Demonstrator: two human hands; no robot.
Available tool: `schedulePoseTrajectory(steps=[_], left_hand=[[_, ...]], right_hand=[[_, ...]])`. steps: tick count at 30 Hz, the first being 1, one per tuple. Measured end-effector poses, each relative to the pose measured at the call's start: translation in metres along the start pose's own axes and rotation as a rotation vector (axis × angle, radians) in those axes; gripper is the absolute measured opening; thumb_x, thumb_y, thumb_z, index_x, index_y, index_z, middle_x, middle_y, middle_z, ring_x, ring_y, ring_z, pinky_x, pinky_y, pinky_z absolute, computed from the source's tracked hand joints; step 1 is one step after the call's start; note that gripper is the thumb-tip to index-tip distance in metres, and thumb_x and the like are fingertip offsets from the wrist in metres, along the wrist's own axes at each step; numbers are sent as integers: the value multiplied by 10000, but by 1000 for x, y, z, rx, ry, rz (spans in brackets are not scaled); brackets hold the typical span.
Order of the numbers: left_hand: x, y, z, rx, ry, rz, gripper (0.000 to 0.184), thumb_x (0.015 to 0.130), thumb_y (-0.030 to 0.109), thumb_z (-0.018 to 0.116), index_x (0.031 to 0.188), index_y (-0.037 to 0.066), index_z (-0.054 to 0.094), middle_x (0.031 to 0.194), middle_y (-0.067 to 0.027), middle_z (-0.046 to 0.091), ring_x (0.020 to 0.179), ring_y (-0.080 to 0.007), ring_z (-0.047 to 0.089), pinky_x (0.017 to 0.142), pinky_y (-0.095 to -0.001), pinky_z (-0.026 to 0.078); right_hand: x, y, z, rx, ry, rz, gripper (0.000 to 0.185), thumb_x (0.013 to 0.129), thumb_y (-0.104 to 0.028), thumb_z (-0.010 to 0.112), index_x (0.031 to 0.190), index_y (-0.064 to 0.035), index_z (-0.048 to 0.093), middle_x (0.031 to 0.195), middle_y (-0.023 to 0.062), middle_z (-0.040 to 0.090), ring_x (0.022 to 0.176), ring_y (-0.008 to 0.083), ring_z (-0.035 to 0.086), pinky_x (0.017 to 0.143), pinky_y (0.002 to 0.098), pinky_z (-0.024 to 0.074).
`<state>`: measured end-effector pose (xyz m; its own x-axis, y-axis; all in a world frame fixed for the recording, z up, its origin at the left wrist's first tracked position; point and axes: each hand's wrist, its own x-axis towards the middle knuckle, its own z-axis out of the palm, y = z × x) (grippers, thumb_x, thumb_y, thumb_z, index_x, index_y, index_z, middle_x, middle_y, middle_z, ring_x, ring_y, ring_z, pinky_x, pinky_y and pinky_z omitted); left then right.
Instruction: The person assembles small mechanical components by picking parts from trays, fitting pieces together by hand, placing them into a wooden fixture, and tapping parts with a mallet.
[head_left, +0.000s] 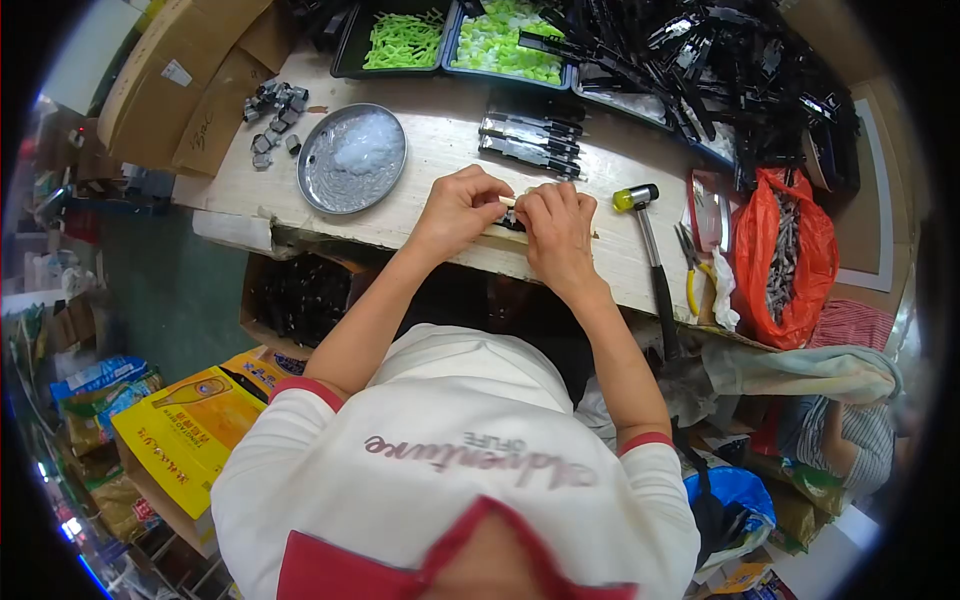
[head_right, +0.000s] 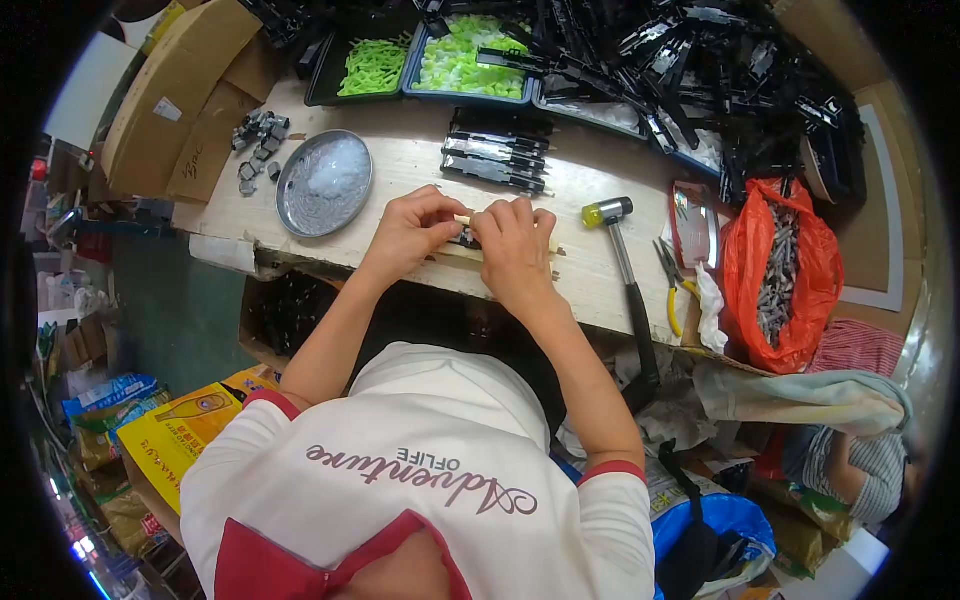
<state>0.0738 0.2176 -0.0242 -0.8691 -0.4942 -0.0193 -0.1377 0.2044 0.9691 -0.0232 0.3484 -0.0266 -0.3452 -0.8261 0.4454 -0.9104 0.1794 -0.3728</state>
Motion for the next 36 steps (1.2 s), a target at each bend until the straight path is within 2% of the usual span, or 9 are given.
schedulePoseTrajectory(steps=[5,11,17,19,20,22,26,32,36], left_hand=[[5,4,-1,157,-67,49,180,698,-23,649,872,22,650,694,-6,494,596,-73,473,539,-212,409],[13,19,4,581,-107,182,156,648,41,691,786,11,623,694,-94,548,629,-195,564,571,-313,447],[29,34,-8,538,-341,50,148,662,48,683,785,3,615,690,-106,576,635,-190,570,565,-306,442],[38,39,-13,250,-278,-259,120,687,39,670,792,2,622,668,-93,564,616,-162,550,560,-283,436],[46,37,-11,250,-279,-248,120,687,39,670,792,2,622,668,-93,564,616,-162,550,560,-283,436],[62,32,-6,343,-157,201,89,710,31,657,790,4,631,666,-71,552,612,-131,527,555,-268,428],[107,47,22,557,-60,552,72,741,32,594,795,14,639,759,-95,571,678,-246,569,616,-342,446],[156,72,50,929,-182,422,86,725,36,565,783,21,626,897,-121,526,827,-317,552,701,-399,449],[170,67,56,1028,-272,417,80,694,41,590,762,13,620,916,-142,527,853,-330,549,724,-411,447]], right_hand=[[0,1,-1,-4,-12,3,151,722,-37,609,831,-100,525,844,19,511,841,215,459,750,353,301],[-1,5,-8,100,21,52,156,710,-27,618,822,-103,542,857,18,517,865,207,466,752,347,296],[-7,43,-45,137,178,144,109,730,-1,593,825,-34,552,856,85,536,819,265,522,722,345,397],[-16,74,-71,65,209,238,89,751,-1,575,837,-11,553,849,108,538,772,283,535,685,338,432],[-21,89,-88,-16,227,271,86,762,1,564,847,-6,555,850,116,540,754,286,538,669,334,441],[-37,124,-108,-229,234,342,110,773,-10,547,882,-8,563,863,133,550,780,309,550,683,359,444],[-50,159,-138,-500,46,582,148,767,-48,552,909,-6,566,904,176,550,826,362,550,709,414,440],[-51,179,-143,-568,-184,744,236,775,-121,566,984,-10,548,974,194,546,882,370,557,730,441,456],[-48,182,-137,-504,-177,706,175,758,-119,566,888,-1,571,902,204,572,854,372,552,728,444,437]])
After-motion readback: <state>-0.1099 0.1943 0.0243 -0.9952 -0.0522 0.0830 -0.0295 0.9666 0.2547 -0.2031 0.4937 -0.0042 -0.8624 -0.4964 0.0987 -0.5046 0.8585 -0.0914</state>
